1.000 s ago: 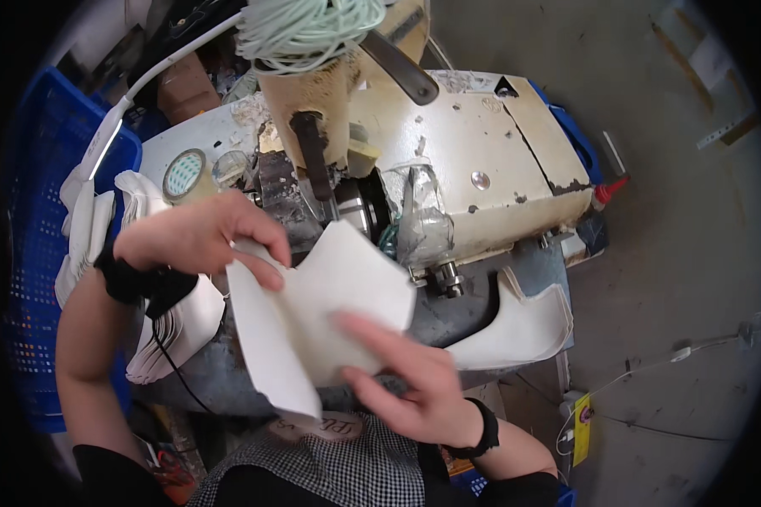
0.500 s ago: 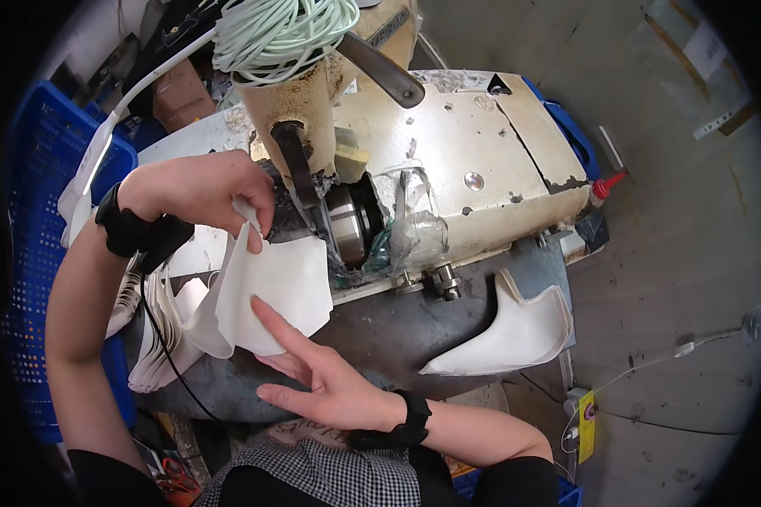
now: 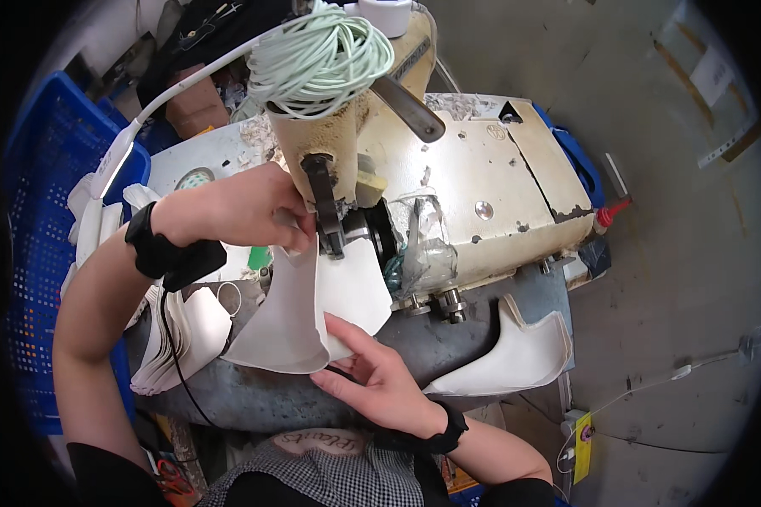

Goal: The person takes white fabric pieces from a blue basket and feeds them one by one into a sewing machine. They guide the fabric through the machine, remove the stitched piece, and place it on a growing pile on the table. The process is repeated continuously throughout the clip.

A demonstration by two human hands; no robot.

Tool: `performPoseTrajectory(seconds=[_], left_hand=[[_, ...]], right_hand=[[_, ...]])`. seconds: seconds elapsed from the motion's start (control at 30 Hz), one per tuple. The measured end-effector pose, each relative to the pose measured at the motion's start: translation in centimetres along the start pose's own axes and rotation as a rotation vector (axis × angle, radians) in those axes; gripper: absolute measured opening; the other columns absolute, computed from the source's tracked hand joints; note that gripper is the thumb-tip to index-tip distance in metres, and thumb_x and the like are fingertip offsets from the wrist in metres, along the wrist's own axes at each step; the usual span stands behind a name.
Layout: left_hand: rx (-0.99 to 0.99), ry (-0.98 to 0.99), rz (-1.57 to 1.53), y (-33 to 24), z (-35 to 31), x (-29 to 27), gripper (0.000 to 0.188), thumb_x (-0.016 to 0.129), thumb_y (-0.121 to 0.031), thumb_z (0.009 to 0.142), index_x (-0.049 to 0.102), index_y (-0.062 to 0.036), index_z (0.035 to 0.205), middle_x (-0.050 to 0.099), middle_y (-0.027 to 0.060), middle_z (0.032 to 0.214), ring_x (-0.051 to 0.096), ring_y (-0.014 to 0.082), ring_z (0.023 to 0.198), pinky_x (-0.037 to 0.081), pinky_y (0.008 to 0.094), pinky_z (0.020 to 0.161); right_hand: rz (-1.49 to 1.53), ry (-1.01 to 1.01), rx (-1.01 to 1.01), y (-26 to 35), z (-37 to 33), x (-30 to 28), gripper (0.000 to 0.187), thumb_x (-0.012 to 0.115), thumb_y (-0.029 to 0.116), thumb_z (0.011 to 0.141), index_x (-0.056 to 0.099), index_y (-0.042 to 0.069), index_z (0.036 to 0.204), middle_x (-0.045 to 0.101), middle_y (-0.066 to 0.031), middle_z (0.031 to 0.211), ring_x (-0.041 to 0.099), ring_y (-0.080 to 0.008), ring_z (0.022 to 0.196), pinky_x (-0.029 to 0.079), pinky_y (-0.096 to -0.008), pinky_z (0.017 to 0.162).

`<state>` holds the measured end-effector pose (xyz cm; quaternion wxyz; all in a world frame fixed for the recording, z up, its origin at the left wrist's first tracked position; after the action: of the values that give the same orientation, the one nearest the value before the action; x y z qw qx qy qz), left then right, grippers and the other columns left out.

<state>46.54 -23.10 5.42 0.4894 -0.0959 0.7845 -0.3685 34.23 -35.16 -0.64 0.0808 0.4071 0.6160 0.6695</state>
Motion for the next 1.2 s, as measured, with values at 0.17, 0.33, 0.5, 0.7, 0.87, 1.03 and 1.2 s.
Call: performPoseTrajectory(seconds=[0.17, 0.33, 0.5, 0.7, 0.87, 1.03, 1.2], left_hand=[[0.078, -0.12, 0.096, -0.7, -0.2, -0.2, 0.018, 0.068, -0.017, 0.072, 0.071, -0.0034, 0.083, 0.068, 0.0147, 0.077, 0.065, 0.0282, 0.074, 0.05, 0.0352, 0.07], [0.039, -0.18, 0.103, -0.5, -0.6, -0.2, 0.017, 0.067, -0.019, 0.072, 0.071, -0.0038, 0.079, 0.067, 0.0143, 0.072, 0.064, 0.0309, 0.069, 0.05, 0.037, 0.068], [-0.041, -0.168, 0.108, 0.6, -0.9, -0.3, 0.025, 0.07, -0.026, 0.074, 0.069, -0.0016, 0.08, 0.066, 0.0133, 0.071, 0.064, 0.0261, 0.067, 0.05, 0.0347, 0.064], [-0.052, -0.214, 0.076, 1.0, -0.6, 0.5, 0.023, 0.068, -0.022, 0.073, 0.068, 0.0, 0.075, 0.065, 0.0125, 0.067, 0.064, 0.0233, 0.063, 0.05, 0.0335, 0.062], [-0.341, 0.026, -0.132, 1.6, -1.7, 1.1, 0.025, 0.068, -0.022, 0.078, 0.071, 0.0021, 0.081, 0.065, 0.0078, 0.064, 0.064, 0.0136, 0.057, 0.051, 0.0272, 0.055], [-0.267, 0.032, -0.118, 1.0, -0.4, 2.3, 0.027, 0.067, -0.021, 0.079, 0.069, 0.0041, 0.071, 0.063, 0.0073, 0.059, 0.06, 0.0116, 0.052, 0.05, 0.026, 0.051], [-0.438, 0.195, -0.234, 0.2, -2.8, 4.1, 0.055, 0.055, -0.047, 0.093, 0.069, -0.0011, 0.066, 0.063, 0.0047, 0.055, 0.058, 0.011, 0.047, 0.048, 0.0224, 0.047]], right_hand=[[-0.165, -0.092, -0.014, 0.5, -0.5, -2.3, 0.054, 0.058, -0.005, 0.09, 0.038, -0.003, 0.14, 0.053, -0.0091, 0.13, 0.057, -0.0144, 0.11, 0.047, -0.0279, 0.093], [-0.261, -0.256, -0.04, 2.3, -0.9, -5.7, 0.029, 0.059, -0.005, 0.087, 0.059, -0.002, 0.116, 0.065, -0.0017, 0.106, 0.059, -0.0072, 0.096, 0.048, -0.0231, 0.084], [-0.351, -0.297, -0.034, 3.2, -0.6, -6.1, 0.028, 0.059, -0.004, 0.087, 0.061, -0.001, 0.115, 0.066, -0.0012, 0.104, 0.059, -0.0068, 0.094, 0.047, -0.0223, 0.084], [-0.464, -0.348, -0.061, 5.3, -0.4, -8.2, 0.019, 0.058, -0.006, 0.088, 0.064, 0.0, 0.105, 0.066, -0.0003, 0.097, 0.059, -0.0058, 0.087, 0.047, -0.0215, 0.079], [-0.484, -0.347, -0.064, 8.1, 0.8, -9.6, 0.016, 0.058, -0.003, 0.088, 0.064, 0.0, 0.103, 0.066, 0.0012, 0.091, 0.057, -0.0044, 0.082, 0.047, -0.02, 0.074], [-0.492, -0.348, -0.032, 10.8, 1.9, -10.0, 0.02, 0.065, 0.001, 0.085, 0.063, -0.002, 0.105, 0.067, -0.0012, 0.091, 0.06, -0.0048, 0.08, 0.049, -0.0192, 0.072], [-0.657, -0.441, -0.046, 15.0, 0.7, -10.6, 0.016, 0.065, -0.003, 0.081, 0.067, 0.0, 0.097, 0.068, -0.003, 0.088, 0.06, -0.0045, 0.075, 0.048, -0.0193, 0.067]])
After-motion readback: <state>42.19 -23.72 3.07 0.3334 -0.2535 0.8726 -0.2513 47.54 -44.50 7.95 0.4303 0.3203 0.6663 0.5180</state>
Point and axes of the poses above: each hand's wrist, its own z-axis towards the middle knuckle, its own x-axis out of the palm, y = z × x, the point moved 10 cm from there along z, towards the middle knuckle
